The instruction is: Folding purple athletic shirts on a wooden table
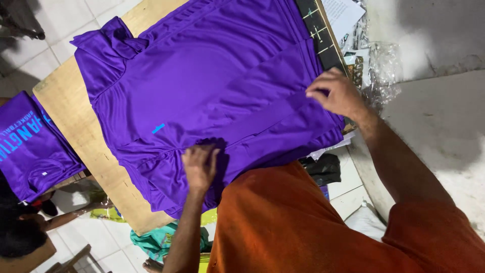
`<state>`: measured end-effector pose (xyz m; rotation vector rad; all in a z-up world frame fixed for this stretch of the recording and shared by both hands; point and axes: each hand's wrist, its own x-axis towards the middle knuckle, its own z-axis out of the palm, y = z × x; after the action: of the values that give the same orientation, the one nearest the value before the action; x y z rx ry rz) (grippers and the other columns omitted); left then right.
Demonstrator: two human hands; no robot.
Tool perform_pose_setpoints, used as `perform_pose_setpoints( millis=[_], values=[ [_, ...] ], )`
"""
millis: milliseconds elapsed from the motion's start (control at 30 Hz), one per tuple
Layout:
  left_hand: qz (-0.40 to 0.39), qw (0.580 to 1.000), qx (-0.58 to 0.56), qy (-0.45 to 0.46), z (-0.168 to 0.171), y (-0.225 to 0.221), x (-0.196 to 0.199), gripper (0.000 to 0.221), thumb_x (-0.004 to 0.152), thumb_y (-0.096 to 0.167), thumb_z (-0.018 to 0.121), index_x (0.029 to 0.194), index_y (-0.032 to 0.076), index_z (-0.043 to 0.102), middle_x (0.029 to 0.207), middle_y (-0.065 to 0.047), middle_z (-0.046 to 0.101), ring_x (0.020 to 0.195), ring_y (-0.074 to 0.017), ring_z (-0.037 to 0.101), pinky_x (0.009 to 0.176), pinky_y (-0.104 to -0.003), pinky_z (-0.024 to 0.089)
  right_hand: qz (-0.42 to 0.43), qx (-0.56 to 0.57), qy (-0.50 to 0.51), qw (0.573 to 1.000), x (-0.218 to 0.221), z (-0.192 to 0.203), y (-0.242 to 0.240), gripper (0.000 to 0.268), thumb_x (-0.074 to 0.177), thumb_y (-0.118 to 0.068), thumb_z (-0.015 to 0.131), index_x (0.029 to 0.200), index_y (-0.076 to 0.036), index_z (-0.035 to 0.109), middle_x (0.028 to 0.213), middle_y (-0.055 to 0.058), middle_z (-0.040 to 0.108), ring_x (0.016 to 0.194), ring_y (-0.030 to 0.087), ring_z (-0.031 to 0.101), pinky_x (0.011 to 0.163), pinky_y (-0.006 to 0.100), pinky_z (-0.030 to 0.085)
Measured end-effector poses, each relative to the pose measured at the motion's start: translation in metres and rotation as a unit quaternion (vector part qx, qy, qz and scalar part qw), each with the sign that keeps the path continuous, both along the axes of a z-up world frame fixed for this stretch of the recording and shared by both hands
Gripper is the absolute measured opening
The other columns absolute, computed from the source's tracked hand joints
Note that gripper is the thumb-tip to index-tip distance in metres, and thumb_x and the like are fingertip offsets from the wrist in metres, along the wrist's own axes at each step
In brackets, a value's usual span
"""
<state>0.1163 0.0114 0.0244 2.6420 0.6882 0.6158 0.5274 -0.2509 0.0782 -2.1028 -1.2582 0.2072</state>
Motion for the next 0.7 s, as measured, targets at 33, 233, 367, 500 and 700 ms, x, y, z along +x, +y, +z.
perform_pose_setpoints(
  millis=[33,233,367,500,700],
  values=[
    [-0.031,0.999,-0.031,0.024,0.005,-0.012,0.007,0.021,0.093,0.042,0.076,0.108,0.028,0.078,0.095,0.01,0.073,0.097,-0.0195,0.062,0.079,-0.035,0.045,0.068,-0.036,-0.032,0.997,-0.008,0.007,-0.005,0.013,0.085,-0.016,0.085,0.097,-0.016,0.081,0.097,0.01,0.074,0.093,0.033,0.068,0.087,0.043,0.056],
    [-0.022,0.998,-0.048,0.024,-0.016,-0.034,0.014,0.011,0.091,0.036,0.077,0.093,0.026,0.076,0.088,0.007,0.068,0.091,-0.0238,0.061,0.075,-0.04,0.046,0.068,-0.041,-0.056,0.995,-0.006,-0.011,-0.019,0.016,0.084,-0.02,0.085,0.099,-0.018,0.079,0.098,0.012,0.066,0.095,0.035,0.064,0.088,0.046,0.053],
    [-0.018,0.999,-0.043,0.026,-0.016,-0.035,0.018,0.009,0.092,0.035,0.076,0.094,0.026,0.073,0.089,0.007,0.067,0.091,-0.0236,0.063,0.074,-0.04,0.046,0.067,-0.033,-0.045,0.996,0.0,-0.023,-0.023,0.017,0.084,-0.018,0.083,0.1,-0.017,0.077,0.099,0.012,0.065,0.095,0.036,0.063,0.089,0.047,0.053],
    [-0.005,0.999,-0.033,0.031,-0.017,-0.033,0.021,0.008,0.094,0.034,0.075,0.094,0.028,0.07,0.089,0.01,0.066,0.087,-0.0199,0.064,0.072,-0.037,0.046,0.057,-0.038,-0.063,0.996,0.007,-0.029,-0.021,0.009,0.088,-0.023,0.081,0.093,-0.019,0.074,0.092,0.007,0.064,0.091,0.032,0.063,0.087,0.044,0.054],
    [0.017,0.999,0.004,0.034,-0.012,-0.032,0.026,0.01,0.098,0.035,0.07,0.096,0.025,0.068,0.089,0.005,0.064,0.085,-0.0226,0.063,0.073,-0.039,0.046,0.035,-0.028,-0.097,0.994,0.013,-0.027,-0.007,0.011,0.091,-0.024,0.08,0.095,-0.019,0.071,0.093,0.006,0.062,0.093,0.031,0.063,0.085,0.044,0.054]
  ],
)
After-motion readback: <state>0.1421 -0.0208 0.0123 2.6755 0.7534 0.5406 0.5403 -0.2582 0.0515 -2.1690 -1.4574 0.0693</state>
